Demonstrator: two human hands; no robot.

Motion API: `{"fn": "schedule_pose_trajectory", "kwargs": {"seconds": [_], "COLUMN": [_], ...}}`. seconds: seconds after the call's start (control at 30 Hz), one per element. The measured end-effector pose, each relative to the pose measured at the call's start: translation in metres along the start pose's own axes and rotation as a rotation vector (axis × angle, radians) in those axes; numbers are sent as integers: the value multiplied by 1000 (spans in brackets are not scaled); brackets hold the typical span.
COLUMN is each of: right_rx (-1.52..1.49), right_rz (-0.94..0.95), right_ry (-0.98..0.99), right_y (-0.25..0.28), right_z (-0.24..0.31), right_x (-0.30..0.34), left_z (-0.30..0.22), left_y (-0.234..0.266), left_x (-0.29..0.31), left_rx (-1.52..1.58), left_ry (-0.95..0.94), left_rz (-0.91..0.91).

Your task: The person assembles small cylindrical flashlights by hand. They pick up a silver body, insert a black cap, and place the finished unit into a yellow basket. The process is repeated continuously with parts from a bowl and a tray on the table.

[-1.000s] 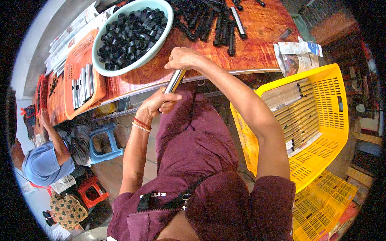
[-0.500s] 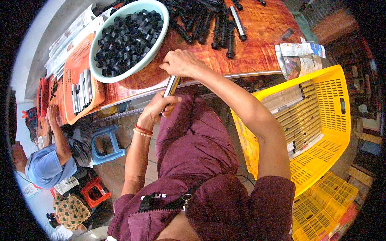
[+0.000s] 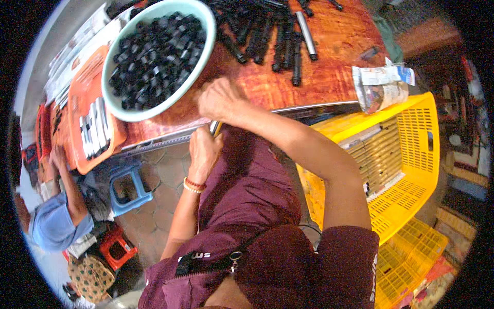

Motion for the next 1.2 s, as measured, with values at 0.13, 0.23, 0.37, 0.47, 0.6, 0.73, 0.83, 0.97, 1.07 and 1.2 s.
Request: {"fn": "schedule_pose_trajectory", "kwargs": {"seconds": [0.13, 0.23, 0.37, 0.47, 0.6, 0.73, 0.83, 0.97, 1.07, 1.2], "right_rx": [29, -134, -70, -122, -464, -678, -779, -1138, -1431, -1627], "right_rz": [116, -86, -44, -112, -58, -152, -173, -56, 337, 594], "right_ry": [-20, -45, -58, -141, -436, -444, -537, -738, -606, -326], "right_y": [6, -10, -15, 5, 22, 41, 63, 55, 50, 58], "right_z": [2, 1, -4, -6, -24, -53, -81, -82, -58, -21], "right_x": [7, 4, 4, -1, -12, 1, 37, 76, 82, 83], "left_z": [-9, -8, -8, -3, 21, 15, 12, -5, -28, -44], "left_y": [5, 5, 2, 4, -2, 12, -3, -7, -10, -8], "left_x": [3, 5, 6, -2, -16, 1, 7, 20, 26, 28], "left_rx": [48, 73, 88, 127, 573, 1187, 1495, 1891, 2123, 2126], "left_ry": [11, 68, 87, -33, 22, 178, 312, 224, 179, 66], "left_rz": [52, 107, 124, 96, 445, 608, 806, 928, 969, 840]}}
Point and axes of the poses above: each hand's wrist, its own x-axis away from the middle knuckle, its own y-axis out of the back of the hand, z = x × y, the point moved 5 cm from there along -x, towards the middle knuckle, and after that the axes turned 7 degrees about -y, right-handed, at the moved point
